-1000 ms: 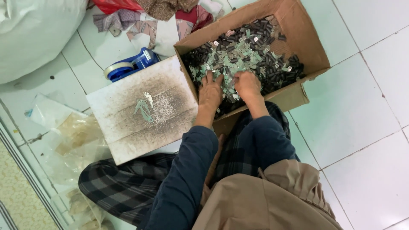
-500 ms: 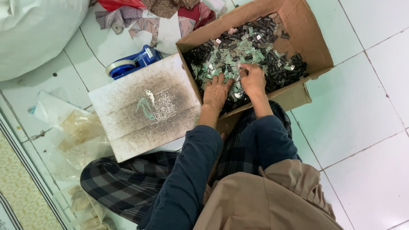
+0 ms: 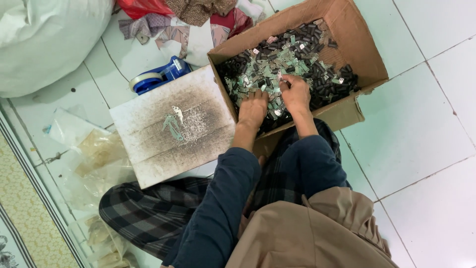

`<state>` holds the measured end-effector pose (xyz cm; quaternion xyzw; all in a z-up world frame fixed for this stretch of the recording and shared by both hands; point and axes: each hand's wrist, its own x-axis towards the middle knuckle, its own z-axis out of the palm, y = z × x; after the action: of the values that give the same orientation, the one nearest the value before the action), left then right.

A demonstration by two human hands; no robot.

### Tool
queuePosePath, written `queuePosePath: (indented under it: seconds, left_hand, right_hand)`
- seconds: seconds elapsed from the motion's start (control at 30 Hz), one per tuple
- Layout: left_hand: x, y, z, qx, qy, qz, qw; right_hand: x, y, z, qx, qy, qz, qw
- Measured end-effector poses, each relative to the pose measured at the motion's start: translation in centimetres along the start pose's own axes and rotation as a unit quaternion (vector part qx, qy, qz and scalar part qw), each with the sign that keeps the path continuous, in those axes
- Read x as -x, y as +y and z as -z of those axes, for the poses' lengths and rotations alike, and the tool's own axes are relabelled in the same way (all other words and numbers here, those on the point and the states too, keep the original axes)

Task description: The person sits on the floor and repeatedly picks small green and black plastic pieces from a cardboard box, places them into small clear plastic bags, and sets the filled bags aside. The person uses both hands to handle the pieces and bags throughout the clip.

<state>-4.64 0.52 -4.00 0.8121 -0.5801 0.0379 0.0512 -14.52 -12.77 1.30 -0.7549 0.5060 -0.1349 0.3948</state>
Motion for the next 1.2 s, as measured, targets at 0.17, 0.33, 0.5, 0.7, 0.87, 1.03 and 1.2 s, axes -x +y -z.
queuePosePath:
  seconds: [0.17, 0.33, 0.5, 0.7, 0.87, 1.03, 1.2]
  left_hand:
    - [-1.1, -0.5, 1.8, 0.296, 0.009, 0.178, 0.938]
    - [0.3, -0.6, 7.1, 0.447, 0.194, 0.181, 0.854]
    - [6.9, -1.5, 13.0, 0.528, 0.288, 0.225, 0.767]
    - [16.5, -7.8, 15.6, 0.496, 0.306, 0.337, 0.74]
    - [20.0, -13.2, 13.8, 0.253, 0.285, 0.369, 0.848]
    - [20.4, -13.3, 16.6, 0.291, 0.292, 0.365, 0.835]
    - [15.6, -11.4, 16.4, 0.374, 0.327, 0.28, 0.821]
  right_hand:
    - [0.4, 0.0, -0.4, -0.046, 0.017, 0.081, 0.996]
    - [2.5, -0.5, -0.3, -0.104, 0.035, 0.148, 0.983]
    - [7.5, -2.9, -2.3, -0.212, 0.0, 0.13, 0.969]
    - [17.5, -12.3, -7.9, -0.221, -0.063, 0.247, 0.941]
    - [20.0, -15.7, -13.8, -0.168, -0.141, 0.31, 0.925]
    - [17.6, -14.9, -13.0, -0.139, -0.095, 0.352, 0.921]
    - [10.7, -12.2, -5.9, -0.116, -0.034, 0.298, 0.947]
